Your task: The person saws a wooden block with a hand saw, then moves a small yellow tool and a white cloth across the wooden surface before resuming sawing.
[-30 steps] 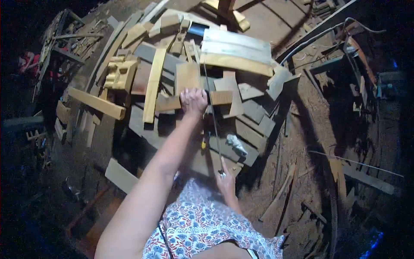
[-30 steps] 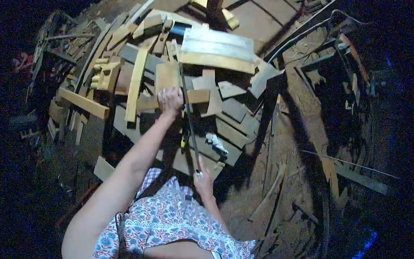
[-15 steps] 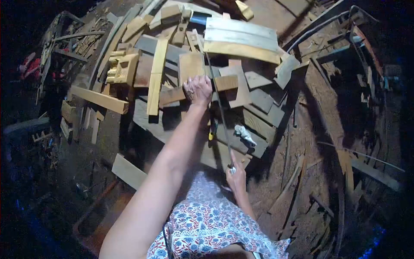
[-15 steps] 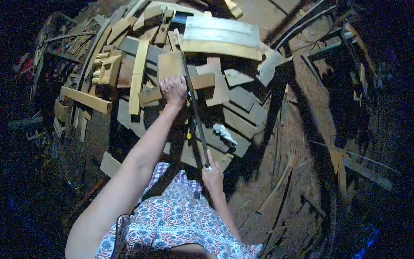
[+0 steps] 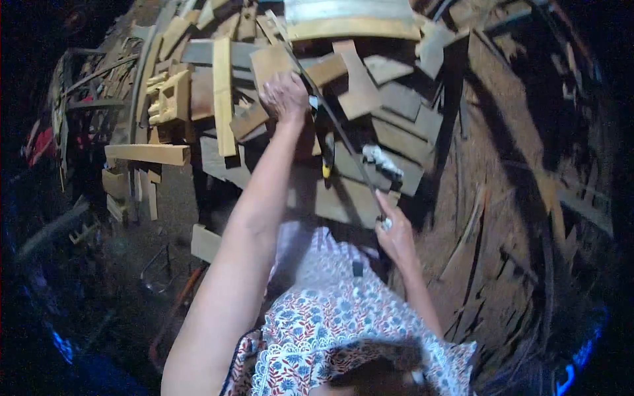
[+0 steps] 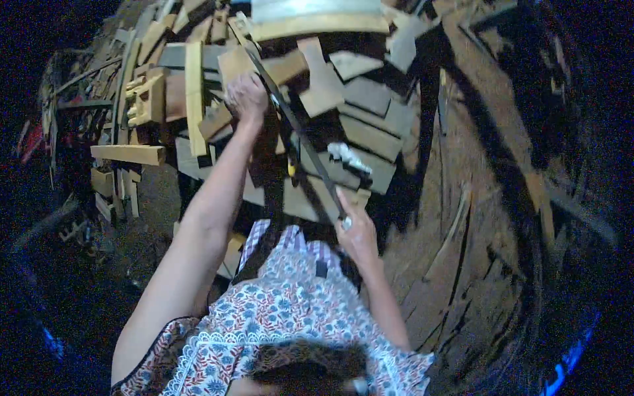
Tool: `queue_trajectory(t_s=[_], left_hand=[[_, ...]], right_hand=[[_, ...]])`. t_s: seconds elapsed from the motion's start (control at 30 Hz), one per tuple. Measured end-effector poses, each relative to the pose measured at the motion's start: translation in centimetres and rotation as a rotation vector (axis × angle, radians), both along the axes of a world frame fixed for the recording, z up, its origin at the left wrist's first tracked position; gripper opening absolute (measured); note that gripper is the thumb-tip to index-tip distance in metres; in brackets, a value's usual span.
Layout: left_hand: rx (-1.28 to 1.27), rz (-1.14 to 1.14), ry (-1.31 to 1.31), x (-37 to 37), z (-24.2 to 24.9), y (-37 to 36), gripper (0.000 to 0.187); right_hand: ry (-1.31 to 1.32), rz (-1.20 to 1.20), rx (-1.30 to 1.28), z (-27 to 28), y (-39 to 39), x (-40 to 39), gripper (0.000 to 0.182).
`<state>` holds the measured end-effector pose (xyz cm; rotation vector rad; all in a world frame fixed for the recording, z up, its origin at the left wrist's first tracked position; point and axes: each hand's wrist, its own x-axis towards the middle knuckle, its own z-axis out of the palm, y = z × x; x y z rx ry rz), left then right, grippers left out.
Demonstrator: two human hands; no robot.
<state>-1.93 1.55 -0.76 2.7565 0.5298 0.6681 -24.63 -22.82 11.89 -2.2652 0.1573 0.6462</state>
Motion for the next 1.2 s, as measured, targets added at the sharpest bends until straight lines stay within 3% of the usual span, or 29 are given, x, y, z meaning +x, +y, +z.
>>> queue_trajectory(t_s=[0.17, 0.23, 0.47, 0.53, 0.63, 0.77, 0.87, 0.93, 1.03, 1.2], left_hand=[[0.096, -0.076, -0.035, 0.4, -1.8, 0.7, 0.02], [0.112, 0.072, 0.049, 0.6, -0.3, 0.1, 0.019], [0.055, -0.079, 0.004, 0.4, -2.5, 1.2, 0.024], [0.027, -0.085, 0.026, 0.1, -1.6, 0.8, 0.024], [0.051, -0.112, 0.015, -0.4, -0.6, 0.4, 0.02], [0.032, -0.089, 0.01, -0.3, -0.8, 0.5, 0.015], [0.063, -0.039, -0.065, -0.1, -0.9, 0.0, 0.016], [0.073, -0.021, -0.03, -0.1, -0.7, -0.2, 0.018], [0.096, -0.006, -0.001, -0.7, -0.1, 0.0, 0.02], [0.07, -0.044, -0.009, -0.3, 0.0, 0.0, 0.016]], right_hand=[[-0.157, 0.023, 0.056, -3.4, -0.4, 0.9, 0.068], [-0.12, 0.02, 0.042, -3.4, -0.7, 1.5, 0.067], [0.089, 0.052, -0.086, 3.3, -0.7, 1.2, 0.063], [-0.117, 0.043, 0.015, 1.0, -0.4, 0.1, 0.062], [0.005, 0.024, 0.033, -0.4, 2.1, 3.1, 0.061], [-0.132, 0.063, 0.026, -3.7, 5.3, 8.8, 0.061], [-0.203, 0.07, 0.036, -2.6, 4.7, 6.9, 0.062], [0.054, 0.027, -0.023, -0.9, 2.4, 3.1, 0.064], [0.068, -0.035, 0.108, -1.2, 0.3, -0.3, 0.063], [-0.082, 0.072, 0.059, -2.5, 4.0, 8.0, 0.063]])
